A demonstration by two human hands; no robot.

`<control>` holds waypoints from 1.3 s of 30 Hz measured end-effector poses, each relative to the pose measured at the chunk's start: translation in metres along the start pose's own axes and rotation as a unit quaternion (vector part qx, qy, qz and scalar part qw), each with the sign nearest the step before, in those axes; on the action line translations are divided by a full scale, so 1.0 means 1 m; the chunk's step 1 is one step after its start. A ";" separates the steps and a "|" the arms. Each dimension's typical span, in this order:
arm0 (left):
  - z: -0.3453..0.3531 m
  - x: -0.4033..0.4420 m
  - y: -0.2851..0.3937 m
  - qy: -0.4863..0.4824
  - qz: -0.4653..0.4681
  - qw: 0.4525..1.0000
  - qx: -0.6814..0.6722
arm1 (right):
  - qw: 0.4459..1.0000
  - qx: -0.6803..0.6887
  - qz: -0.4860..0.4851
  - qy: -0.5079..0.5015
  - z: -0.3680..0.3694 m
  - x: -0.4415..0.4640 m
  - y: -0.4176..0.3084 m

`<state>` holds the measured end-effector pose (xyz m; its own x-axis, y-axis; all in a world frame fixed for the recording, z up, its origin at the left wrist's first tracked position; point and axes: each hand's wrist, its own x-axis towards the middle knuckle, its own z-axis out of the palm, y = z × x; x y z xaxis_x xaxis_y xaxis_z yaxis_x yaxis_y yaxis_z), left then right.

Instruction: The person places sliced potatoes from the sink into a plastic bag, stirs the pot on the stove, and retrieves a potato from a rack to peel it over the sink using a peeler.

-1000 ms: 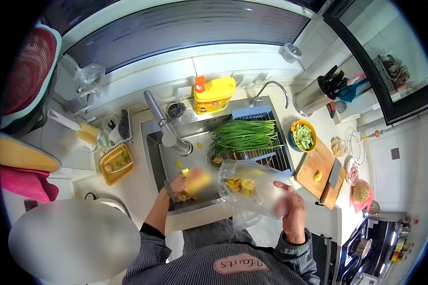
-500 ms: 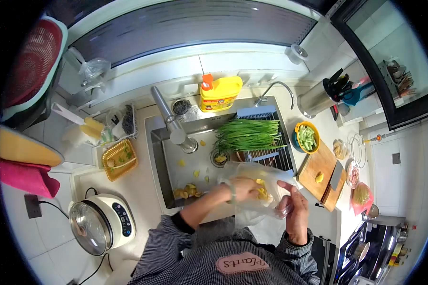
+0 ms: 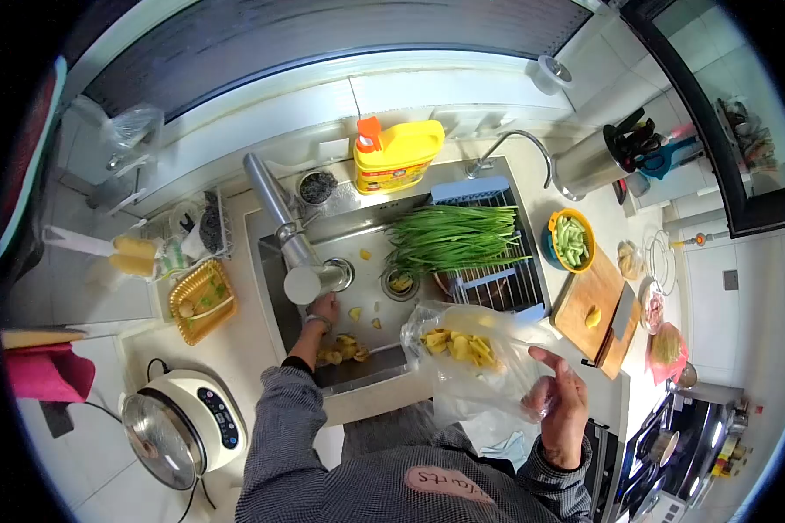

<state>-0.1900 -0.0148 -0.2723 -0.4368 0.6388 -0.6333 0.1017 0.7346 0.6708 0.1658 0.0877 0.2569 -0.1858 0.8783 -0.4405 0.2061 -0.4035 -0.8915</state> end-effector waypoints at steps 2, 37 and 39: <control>0.011 -0.013 0.017 -0.003 0.038 0.998 0.059 | 1.000 -0.006 0.003 0.015 0.001 -0.002 0.001; -0.059 -0.232 0.262 -0.442 0.123 0.784 -0.418 | 0.998 0.035 -0.021 -0.043 0.004 -0.004 0.007; -0.044 -0.247 0.304 -0.478 0.209 0.767 -0.373 | 0.998 0.031 -0.024 -0.045 0.004 -0.003 0.008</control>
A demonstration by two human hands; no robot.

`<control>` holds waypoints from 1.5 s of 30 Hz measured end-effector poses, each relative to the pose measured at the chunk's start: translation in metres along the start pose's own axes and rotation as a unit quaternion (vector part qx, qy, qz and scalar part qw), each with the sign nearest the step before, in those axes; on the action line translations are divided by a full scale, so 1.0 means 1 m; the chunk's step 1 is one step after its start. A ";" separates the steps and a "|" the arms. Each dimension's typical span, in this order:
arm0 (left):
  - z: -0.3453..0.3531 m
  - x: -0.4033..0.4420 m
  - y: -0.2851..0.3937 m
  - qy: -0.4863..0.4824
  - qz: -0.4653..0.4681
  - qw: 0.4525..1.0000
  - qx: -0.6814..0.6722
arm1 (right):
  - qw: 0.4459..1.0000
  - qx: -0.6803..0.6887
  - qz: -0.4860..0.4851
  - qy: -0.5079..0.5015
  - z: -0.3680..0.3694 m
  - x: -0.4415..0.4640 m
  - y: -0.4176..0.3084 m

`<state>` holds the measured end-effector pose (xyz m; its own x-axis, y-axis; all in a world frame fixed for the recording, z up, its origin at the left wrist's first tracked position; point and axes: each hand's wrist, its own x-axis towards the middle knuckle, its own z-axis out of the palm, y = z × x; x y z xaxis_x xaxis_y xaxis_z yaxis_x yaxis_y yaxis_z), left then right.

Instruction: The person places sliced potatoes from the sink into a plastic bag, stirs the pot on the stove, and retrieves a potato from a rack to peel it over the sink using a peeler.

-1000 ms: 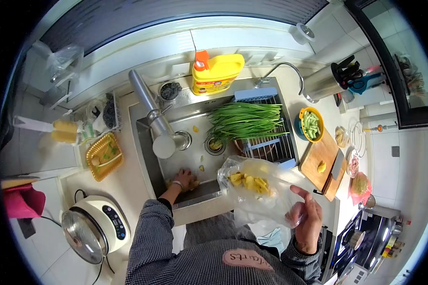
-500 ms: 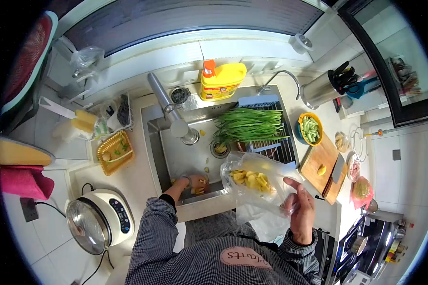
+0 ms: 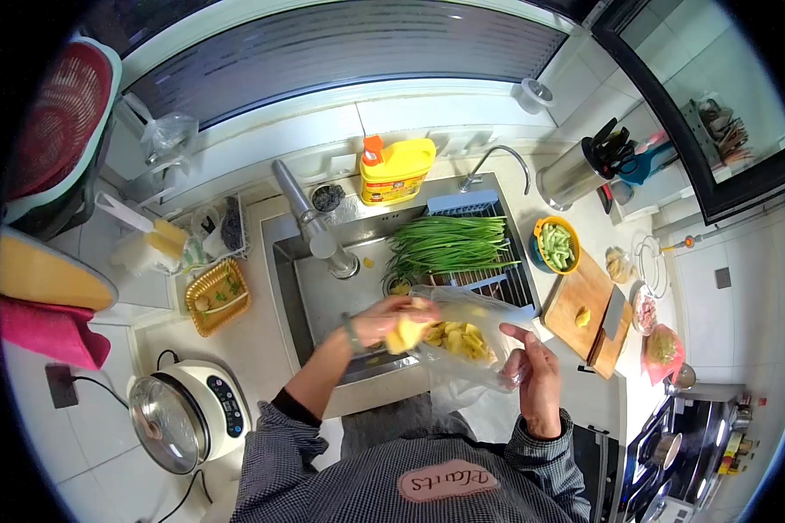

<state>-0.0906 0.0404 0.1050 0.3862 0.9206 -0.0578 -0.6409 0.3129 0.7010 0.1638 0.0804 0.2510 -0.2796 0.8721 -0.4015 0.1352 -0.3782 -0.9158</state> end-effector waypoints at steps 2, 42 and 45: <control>0.034 0.035 -0.001 0.028 -0.047 0.981 0.185 | 1.000 -0.005 -0.002 -0.002 0.002 -0.001 -0.001; -0.193 -0.100 -0.220 0.195 -0.402 0.737 0.508 | 0.999 -0.016 0.031 0.038 -0.008 -0.009 -0.014; -0.176 -0.086 -0.181 0.246 -0.314 0.764 0.507 | 0.999 -0.005 0.033 0.023 -0.013 -0.007 -0.008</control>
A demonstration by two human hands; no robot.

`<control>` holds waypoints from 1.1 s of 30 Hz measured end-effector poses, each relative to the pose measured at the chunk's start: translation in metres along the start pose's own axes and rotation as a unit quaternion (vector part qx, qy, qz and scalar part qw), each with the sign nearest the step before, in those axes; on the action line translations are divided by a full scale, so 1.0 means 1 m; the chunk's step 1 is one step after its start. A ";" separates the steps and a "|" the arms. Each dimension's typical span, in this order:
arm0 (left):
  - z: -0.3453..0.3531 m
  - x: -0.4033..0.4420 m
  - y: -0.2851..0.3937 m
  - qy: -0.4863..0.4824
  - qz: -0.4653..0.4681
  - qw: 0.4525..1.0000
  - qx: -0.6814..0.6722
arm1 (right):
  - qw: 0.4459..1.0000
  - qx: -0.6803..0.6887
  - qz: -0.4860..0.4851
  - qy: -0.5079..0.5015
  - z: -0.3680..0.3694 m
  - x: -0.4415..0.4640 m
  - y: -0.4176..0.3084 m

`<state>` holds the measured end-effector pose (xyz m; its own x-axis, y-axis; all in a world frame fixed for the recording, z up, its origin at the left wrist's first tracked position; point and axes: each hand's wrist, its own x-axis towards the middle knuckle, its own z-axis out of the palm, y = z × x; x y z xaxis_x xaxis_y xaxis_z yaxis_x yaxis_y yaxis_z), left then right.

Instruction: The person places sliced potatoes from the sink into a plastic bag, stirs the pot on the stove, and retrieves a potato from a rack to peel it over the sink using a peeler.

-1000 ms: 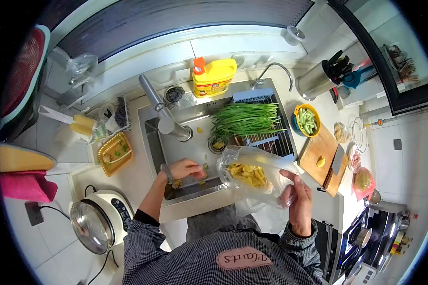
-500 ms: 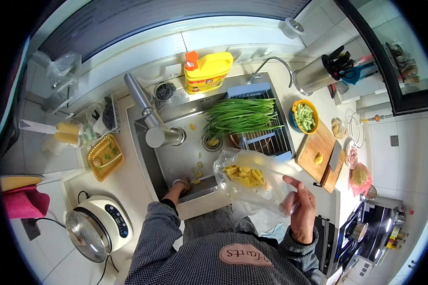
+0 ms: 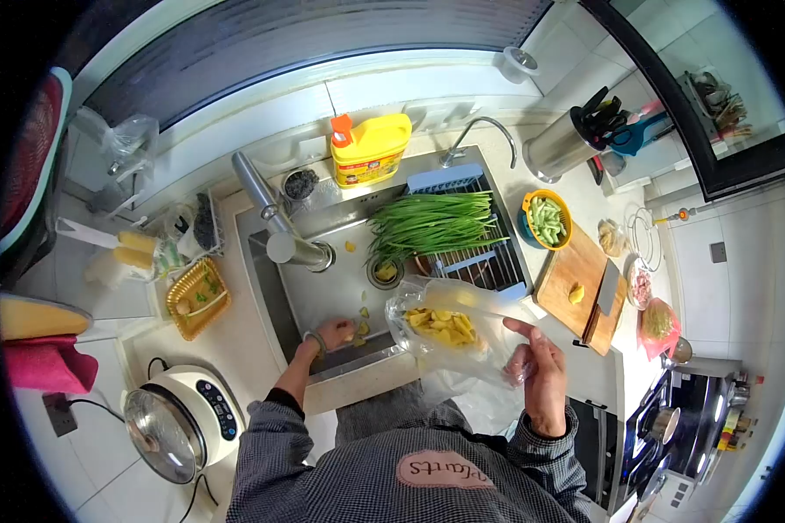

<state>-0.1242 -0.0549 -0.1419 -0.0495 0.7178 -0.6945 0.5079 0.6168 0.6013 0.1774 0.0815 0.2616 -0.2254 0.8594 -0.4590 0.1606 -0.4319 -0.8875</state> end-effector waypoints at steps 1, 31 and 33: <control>-0.026 -0.019 0.037 0.009 0.069 0.992 -0.103 | 1.000 0.001 0.000 -0.002 0.000 0.000 0.001; -0.042 0.184 0.001 0.406 0.195 0.891 0.059 | 0.967 0.017 -0.064 0.246 -0.068 -0.022 -0.014; -0.030 0.184 0.002 0.404 0.244 0.878 0.083 | 0.964 0.034 -0.068 0.256 -0.071 -0.024 -0.010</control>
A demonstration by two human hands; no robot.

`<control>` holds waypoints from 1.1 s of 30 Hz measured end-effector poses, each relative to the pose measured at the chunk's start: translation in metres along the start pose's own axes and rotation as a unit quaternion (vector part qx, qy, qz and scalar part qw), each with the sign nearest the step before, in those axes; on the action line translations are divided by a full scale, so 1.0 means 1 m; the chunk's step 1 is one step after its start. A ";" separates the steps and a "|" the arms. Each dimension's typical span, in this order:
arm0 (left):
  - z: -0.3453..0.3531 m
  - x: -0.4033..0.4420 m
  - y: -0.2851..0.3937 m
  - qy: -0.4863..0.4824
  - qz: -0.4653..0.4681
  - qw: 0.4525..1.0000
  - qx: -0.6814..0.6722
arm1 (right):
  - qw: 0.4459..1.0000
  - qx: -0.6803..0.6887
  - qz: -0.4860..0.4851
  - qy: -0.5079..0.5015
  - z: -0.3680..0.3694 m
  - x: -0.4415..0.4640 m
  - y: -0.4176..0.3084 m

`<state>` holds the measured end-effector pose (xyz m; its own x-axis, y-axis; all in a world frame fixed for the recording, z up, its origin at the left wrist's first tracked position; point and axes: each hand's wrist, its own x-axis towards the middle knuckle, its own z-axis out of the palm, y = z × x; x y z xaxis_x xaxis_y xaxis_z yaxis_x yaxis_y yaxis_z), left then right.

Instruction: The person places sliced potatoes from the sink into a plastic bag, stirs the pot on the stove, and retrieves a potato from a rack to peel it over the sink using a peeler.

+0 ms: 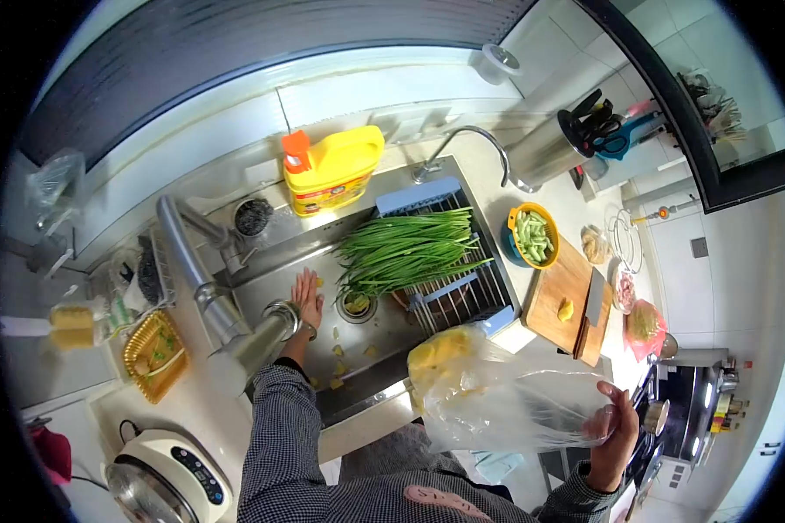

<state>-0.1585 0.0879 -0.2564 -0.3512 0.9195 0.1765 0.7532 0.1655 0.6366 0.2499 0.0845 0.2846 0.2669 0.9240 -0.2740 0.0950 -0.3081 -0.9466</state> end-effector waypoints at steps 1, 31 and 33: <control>0.000 -0.009 0.004 0.006 0.052 0.999 0.011 | 1.000 0.008 0.008 0.010 -0.005 0.000 0.001; -0.065 -0.116 0.030 -0.337 0.213 0.916 -0.052 | 0.999 -0.020 0.021 0.028 -0.002 0.007 0.004; -0.076 -0.120 0.039 -0.266 0.099 0.955 0.087 | 0.999 -0.023 0.021 0.026 -0.001 0.008 0.003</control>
<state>-0.1292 -0.0432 -0.1954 0.1053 0.9822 -0.1557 0.8728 -0.0163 0.4878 0.2532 0.0909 0.2795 0.3211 0.8975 -0.3023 0.1259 -0.3569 -0.9256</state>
